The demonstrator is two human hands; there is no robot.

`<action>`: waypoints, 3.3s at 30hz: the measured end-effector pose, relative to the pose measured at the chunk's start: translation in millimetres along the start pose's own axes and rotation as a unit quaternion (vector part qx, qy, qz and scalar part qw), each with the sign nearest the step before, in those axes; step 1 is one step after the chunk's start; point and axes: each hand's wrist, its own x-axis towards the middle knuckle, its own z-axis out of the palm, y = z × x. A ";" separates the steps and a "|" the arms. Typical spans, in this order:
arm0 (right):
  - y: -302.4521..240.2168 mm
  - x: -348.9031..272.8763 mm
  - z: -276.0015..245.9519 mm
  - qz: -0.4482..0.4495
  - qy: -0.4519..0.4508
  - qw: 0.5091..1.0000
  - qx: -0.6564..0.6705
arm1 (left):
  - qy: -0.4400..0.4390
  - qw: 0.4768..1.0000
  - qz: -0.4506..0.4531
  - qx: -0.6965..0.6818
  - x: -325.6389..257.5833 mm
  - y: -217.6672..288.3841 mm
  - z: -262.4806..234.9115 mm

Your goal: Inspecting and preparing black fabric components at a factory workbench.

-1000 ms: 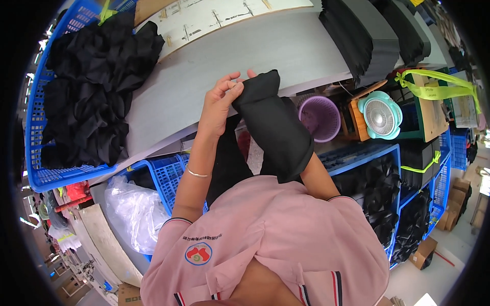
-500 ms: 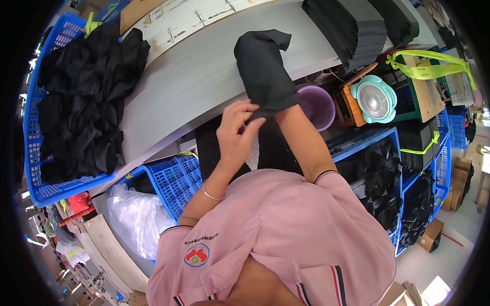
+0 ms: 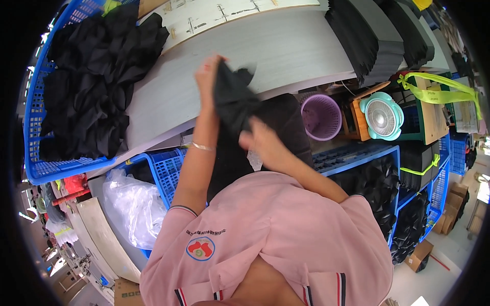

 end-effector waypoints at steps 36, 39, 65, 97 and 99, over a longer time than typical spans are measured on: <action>55.6 47.0 67.8 -0.094 -0.072 0.992 0.035 | -0.183 0.878 0.307 0.319 -113.2 -25.5 -3.1; 62.0 35.7 100.1 -0.066 -0.113 0.991 0.035 | -0.244 0.867 0.358 0.247 -99.0 -15.1 29.4; -7.1 77.9 -73.8 0.033 0.081 0.839 0.538 | -0.303 0.942 0.089 0.115 -93.9 -14.0 -49.5; 34.0 146.2 -126.5 -0.172 0.358 0.917 -0.025 | -0.126 0.971 -0.162 -0.124 -73.1 -9.4 -44.0; 41.9 117.8 -101.6 -0.096 0.378 0.920 0.046 | -0.011 0.990 -0.095 -0.107 -62.9 -7.6 -51.2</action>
